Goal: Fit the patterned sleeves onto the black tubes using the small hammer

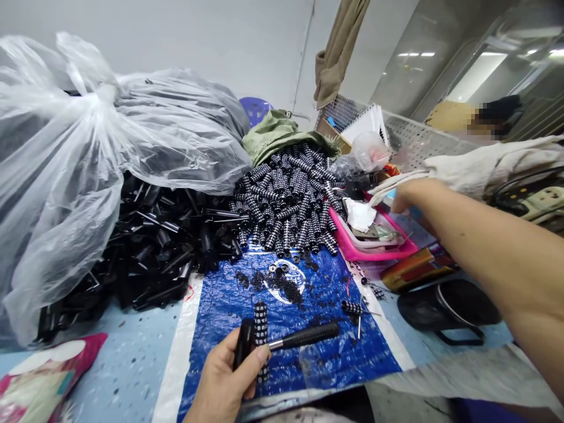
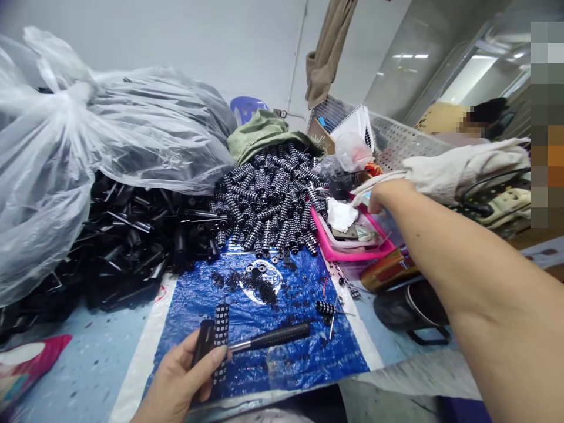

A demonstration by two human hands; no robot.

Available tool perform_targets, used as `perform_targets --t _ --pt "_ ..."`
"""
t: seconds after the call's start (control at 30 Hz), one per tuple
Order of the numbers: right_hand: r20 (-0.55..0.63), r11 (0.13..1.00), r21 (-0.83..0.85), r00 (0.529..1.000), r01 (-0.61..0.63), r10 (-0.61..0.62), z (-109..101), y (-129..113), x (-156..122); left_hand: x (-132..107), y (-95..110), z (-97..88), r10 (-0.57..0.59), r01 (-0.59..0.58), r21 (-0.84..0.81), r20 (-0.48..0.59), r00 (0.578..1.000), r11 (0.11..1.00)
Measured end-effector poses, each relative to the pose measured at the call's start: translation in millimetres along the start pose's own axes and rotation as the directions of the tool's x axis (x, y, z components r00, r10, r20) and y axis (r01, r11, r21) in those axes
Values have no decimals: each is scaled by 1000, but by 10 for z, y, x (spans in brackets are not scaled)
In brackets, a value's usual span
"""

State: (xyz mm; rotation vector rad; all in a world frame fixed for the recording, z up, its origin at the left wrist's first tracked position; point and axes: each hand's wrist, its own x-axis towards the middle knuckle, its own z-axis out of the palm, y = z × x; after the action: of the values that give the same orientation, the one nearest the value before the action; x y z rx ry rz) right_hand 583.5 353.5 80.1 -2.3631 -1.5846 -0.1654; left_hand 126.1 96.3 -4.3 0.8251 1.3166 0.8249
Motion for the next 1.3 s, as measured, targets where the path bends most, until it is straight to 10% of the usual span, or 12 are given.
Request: perform_targets --t 0.17,0.37,0.7,0.9,0.97,1.03,1.13,1.3 --pt "280 990 -131 960 57 -18 241 -97 -157 -1 8 38 0 0 3 6 1000 1000" --pt "345 979 -168 937 114 -50 525 -143 -361 10 -16 -17 -9 9 17 -20 1000 1000" --pt "305 989 -132 946 -69 107 228 -285 -412 4 3 -9 4 -4 4 -33 999 1000" --pt "234 960 254 955 120 -182 -23 -722 -1262 66 99 -70 45 -47 29 65 997 998" --pt "275 840 511 891 183 -361 60 -959 -1935 88 127 -79 50 -51 12 98 994 999" --pt "333 483 874 776 -41 -536 205 -1215 -2653 99 143 -64 66 -67 0 105 992 998" --pt "451 113 872 690 -477 -567 412 -1607 -3430 83 131 -1 173 -178 62 72 982 982" --pt "576 -243 687 717 -685 -393 501 -2003 -3593 -1 16 60 285 -291 146 60 957 945"
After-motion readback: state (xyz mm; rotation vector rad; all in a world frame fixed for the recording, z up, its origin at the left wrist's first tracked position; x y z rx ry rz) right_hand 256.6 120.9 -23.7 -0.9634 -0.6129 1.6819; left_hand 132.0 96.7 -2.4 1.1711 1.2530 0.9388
